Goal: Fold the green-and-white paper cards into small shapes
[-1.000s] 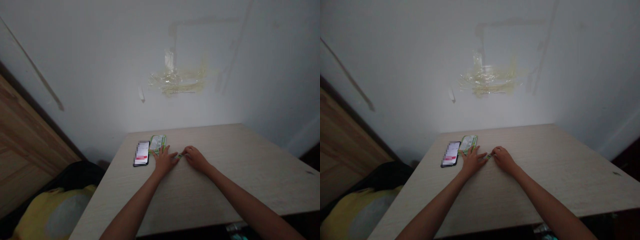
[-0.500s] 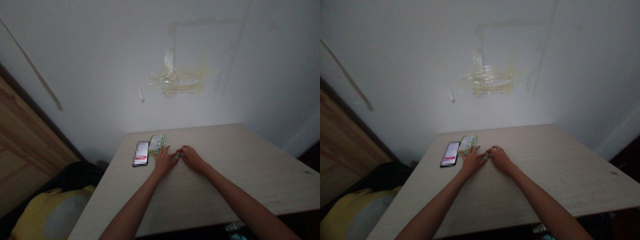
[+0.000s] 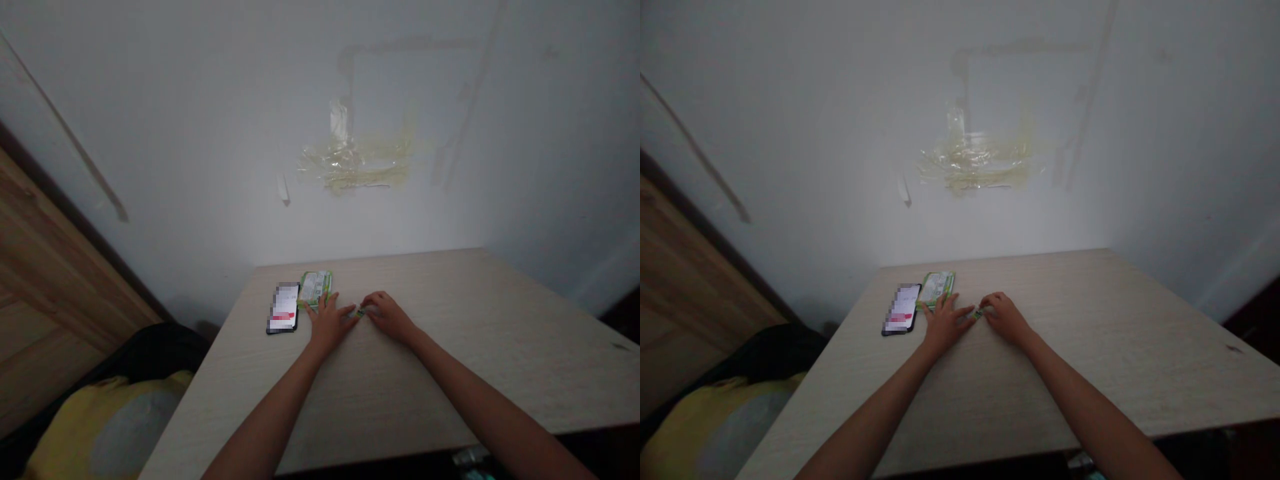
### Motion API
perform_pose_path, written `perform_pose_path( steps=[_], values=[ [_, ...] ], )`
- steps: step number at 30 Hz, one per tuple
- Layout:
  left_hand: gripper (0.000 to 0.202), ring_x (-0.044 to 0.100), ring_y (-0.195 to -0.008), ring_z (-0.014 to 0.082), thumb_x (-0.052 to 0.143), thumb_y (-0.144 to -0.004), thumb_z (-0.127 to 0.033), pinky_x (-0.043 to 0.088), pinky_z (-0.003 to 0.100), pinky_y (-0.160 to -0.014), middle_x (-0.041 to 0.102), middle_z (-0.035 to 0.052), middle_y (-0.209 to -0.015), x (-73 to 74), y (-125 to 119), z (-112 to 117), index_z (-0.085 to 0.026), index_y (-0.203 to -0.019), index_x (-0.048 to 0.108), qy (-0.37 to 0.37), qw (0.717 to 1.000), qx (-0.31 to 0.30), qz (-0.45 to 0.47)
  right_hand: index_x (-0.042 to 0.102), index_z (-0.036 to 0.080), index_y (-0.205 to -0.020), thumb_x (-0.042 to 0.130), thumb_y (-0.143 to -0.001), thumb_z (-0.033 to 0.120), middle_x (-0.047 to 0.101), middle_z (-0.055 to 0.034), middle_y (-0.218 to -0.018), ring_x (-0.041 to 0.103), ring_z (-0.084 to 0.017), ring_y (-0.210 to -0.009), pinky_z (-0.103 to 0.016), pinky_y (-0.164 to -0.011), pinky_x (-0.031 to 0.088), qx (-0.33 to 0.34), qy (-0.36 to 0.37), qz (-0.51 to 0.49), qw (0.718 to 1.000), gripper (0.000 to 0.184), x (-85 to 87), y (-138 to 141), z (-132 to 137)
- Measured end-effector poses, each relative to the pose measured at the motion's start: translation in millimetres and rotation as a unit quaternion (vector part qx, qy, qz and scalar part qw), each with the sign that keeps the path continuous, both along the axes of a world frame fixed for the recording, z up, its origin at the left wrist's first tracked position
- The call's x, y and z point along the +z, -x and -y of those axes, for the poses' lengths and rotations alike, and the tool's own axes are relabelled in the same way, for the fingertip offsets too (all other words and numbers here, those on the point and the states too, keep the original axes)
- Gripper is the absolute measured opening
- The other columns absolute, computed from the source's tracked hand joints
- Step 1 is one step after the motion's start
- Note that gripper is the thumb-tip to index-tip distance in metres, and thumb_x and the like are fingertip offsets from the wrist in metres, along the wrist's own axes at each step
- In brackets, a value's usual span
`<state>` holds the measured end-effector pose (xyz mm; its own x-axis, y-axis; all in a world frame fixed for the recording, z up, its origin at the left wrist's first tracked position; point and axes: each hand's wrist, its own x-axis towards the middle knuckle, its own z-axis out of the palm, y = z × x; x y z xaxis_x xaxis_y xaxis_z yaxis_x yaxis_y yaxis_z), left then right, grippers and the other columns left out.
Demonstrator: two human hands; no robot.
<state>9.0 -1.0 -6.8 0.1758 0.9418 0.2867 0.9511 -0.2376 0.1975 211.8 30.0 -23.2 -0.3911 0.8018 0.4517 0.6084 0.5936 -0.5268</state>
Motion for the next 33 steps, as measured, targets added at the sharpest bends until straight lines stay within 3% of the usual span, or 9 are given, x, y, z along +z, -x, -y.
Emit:
perform_pose_path(
  steps=[7,16,24,33],
  values=[
    [0.037,0.026,-0.138,0.0359,0.045,-0.087,-0.061,0.002,0.073,-0.106,0.042,-0.0002,-0.147,-0.8,1.0,-0.9,-0.052,-0.121,0.058,0.017,1.000,-0.004,-0.003,0.069,0.024,-0.103,0.053,-0.083,0.009,0.068,-0.0048,-0.101,0.055,-0.020,-0.104,-0.039,-0.096,0.044,0.057,-0.046,0.042,0.996,0.030,0.8,-2.3,-0.7],
    [0.039,0.024,-0.139,0.0346,0.051,-0.084,-0.062,-0.002,0.075,-0.105,0.044,0.0000,-0.146,-4.6,4.2,-2.8,-0.050,-0.121,0.059,0.021,0.999,-0.024,0.025,0.070,0.024,-0.104,0.055,-0.088,0.017,0.069,-0.0046,-0.101,0.056,-0.020,-0.103,-0.037,-0.094,0.044,0.071,-0.062,0.059,0.994,0.023,3.9,1.7,2.2],
    [0.032,0.029,-0.137,0.0329,0.069,-0.074,-0.056,-0.001,0.072,-0.107,0.049,-0.0006,-0.141,-2.7,7.9,-4.4,-0.041,-0.103,0.070,0.001,0.998,-0.026,0.051,0.071,0.023,-0.098,0.059,-0.088,0.020,0.070,-0.0043,-0.097,0.057,-0.019,-0.099,-0.036,-0.091,0.044,0.074,-0.068,0.044,0.994,0.016,4.9,0.1,1.0],
    [0.023,0.034,-0.133,0.0326,0.073,-0.073,-0.050,-0.002,0.074,-0.105,0.054,0.0006,-0.135,-6.5,9.1,-6.5,-0.037,-0.092,0.073,-0.028,0.996,-0.029,0.079,0.071,0.023,-0.095,0.061,-0.086,0.018,0.071,-0.0044,-0.094,0.058,-0.019,-0.098,-0.035,-0.088,0.044,0.068,-0.096,0.061,0.991,0.015,0.8,0.6,-1.9]
  ],
)
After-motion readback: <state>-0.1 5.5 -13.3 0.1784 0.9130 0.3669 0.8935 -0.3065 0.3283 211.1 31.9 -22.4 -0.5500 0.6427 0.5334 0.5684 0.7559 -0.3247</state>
